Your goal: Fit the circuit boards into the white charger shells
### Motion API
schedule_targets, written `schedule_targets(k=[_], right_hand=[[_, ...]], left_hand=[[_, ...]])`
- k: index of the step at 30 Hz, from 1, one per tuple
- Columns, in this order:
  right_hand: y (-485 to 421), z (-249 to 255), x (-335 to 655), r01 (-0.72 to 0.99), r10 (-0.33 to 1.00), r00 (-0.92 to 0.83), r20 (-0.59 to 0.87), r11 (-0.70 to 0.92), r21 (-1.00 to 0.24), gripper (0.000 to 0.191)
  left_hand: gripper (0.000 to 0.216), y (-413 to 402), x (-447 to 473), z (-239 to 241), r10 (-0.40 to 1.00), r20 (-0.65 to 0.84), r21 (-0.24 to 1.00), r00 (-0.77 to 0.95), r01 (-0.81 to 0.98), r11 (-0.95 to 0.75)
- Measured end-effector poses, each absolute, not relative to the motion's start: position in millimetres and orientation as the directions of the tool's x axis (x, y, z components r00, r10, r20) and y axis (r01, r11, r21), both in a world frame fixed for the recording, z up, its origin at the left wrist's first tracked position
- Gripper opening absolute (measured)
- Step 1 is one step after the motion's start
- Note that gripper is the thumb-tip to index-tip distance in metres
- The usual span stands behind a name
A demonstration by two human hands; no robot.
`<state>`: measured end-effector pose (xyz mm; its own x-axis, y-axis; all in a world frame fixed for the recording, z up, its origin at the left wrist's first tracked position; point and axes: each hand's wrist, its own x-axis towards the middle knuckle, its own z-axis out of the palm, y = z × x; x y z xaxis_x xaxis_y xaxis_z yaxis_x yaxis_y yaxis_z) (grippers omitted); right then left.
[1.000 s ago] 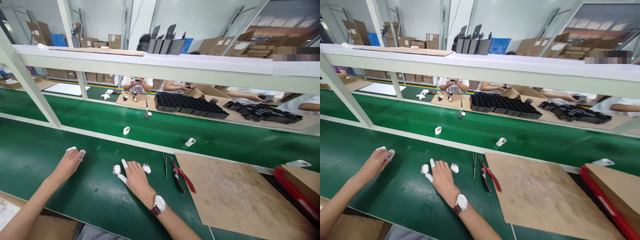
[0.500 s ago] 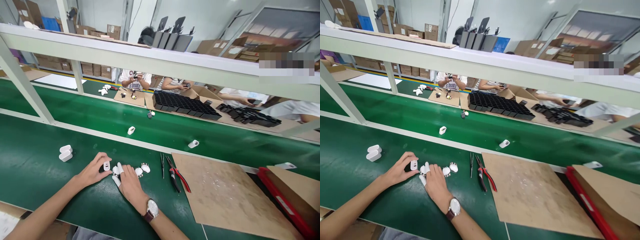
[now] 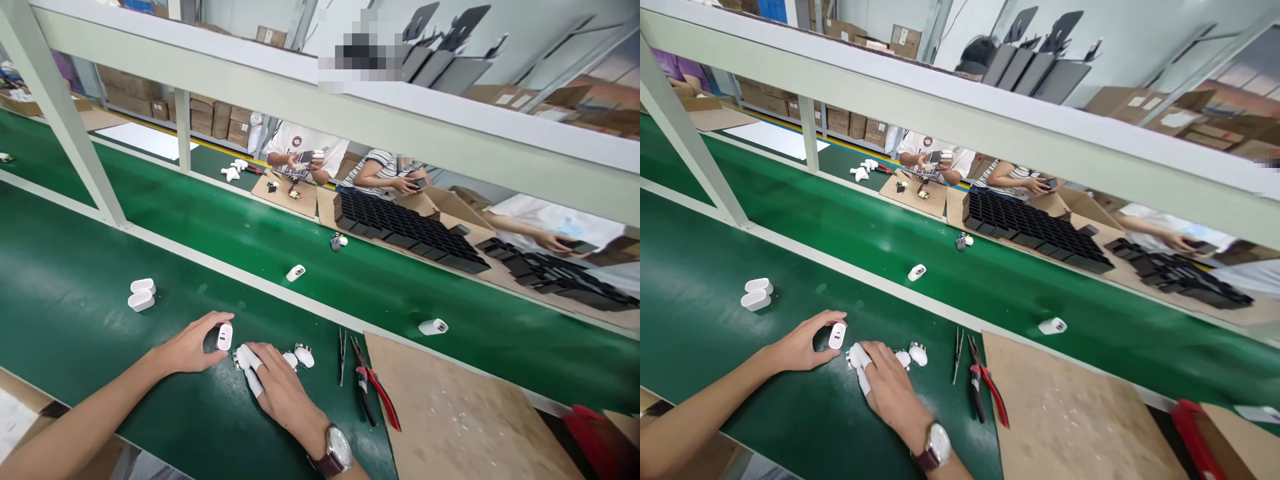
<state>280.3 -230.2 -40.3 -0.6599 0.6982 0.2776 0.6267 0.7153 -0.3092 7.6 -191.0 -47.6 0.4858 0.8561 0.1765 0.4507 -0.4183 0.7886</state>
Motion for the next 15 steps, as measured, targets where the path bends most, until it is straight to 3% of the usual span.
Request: schedule_targets(k=[5,15], right_hand=[[-226.3,-23.0,271.1,0.611,0.751,-0.465,0.469,0.655,-0.444,0.045],[-227.5,-6.3,256.8,0.655,0.677,-0.610,0.412,0.723,-0.219,0.038]], left_hand=[[0.071,-196.1,12.5,-51.0,0.865,0.164,0.806,0.475,0.441,-0.395],[0.082,-203.0,17.2,-52.7,0.814,0.195,0.784,0.548,0.411,-0.465]])
